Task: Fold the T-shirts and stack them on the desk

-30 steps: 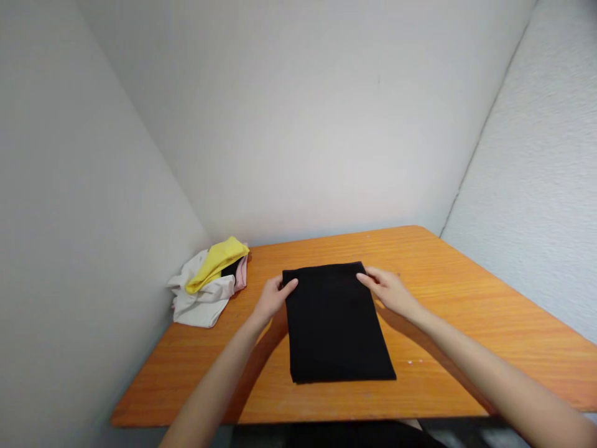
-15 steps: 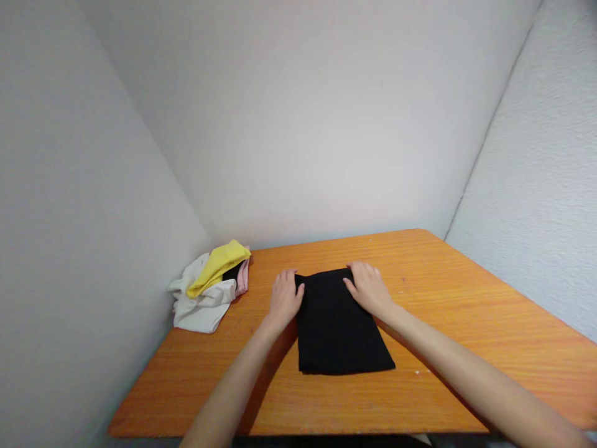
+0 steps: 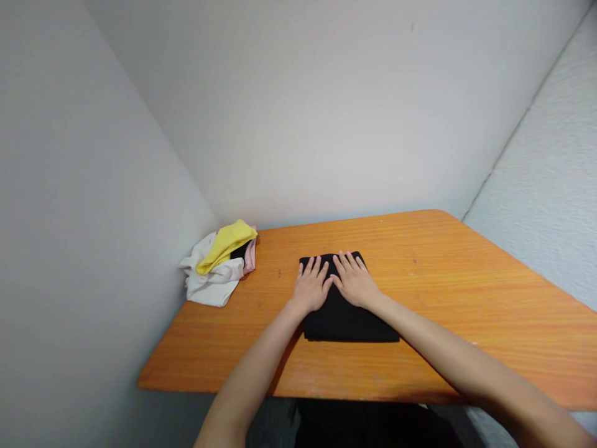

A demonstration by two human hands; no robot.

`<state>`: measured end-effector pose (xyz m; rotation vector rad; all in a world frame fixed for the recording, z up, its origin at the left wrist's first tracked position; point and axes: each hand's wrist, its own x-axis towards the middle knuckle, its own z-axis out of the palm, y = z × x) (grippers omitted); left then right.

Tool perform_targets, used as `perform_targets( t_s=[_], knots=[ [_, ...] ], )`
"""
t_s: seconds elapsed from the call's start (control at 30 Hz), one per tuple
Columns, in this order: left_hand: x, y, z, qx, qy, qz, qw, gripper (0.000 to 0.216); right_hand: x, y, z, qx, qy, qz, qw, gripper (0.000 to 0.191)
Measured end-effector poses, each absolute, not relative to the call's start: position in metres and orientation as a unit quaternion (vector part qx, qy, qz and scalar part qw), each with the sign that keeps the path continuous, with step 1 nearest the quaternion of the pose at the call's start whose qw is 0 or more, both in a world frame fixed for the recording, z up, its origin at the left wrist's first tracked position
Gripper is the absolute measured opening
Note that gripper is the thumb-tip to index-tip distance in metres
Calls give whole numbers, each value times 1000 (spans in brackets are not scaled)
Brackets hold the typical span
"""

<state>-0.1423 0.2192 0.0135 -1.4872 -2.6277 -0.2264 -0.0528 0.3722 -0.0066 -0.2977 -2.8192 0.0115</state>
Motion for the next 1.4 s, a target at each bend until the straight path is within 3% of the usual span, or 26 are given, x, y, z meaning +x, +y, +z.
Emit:
perform_targets(
  t_s=[0.43,1.03,1.23,1.4],
  knots=[
    [-107,238,15,-475,-874,-45,89,56,-20,391,8,-88,-986,32,140,64],
    [101,482,32,-538,-830,-149,-13,63,213,628,12,-141,-984,0,106,61],
    [121,449,56,-597,-773,-189,-99,88,229,633,23,-161,-979,-42,122,67],
    [145,408,54,-642,-708,-212,-202,100,245,630,4,-246,-959,-37,135,78]
  ],
)
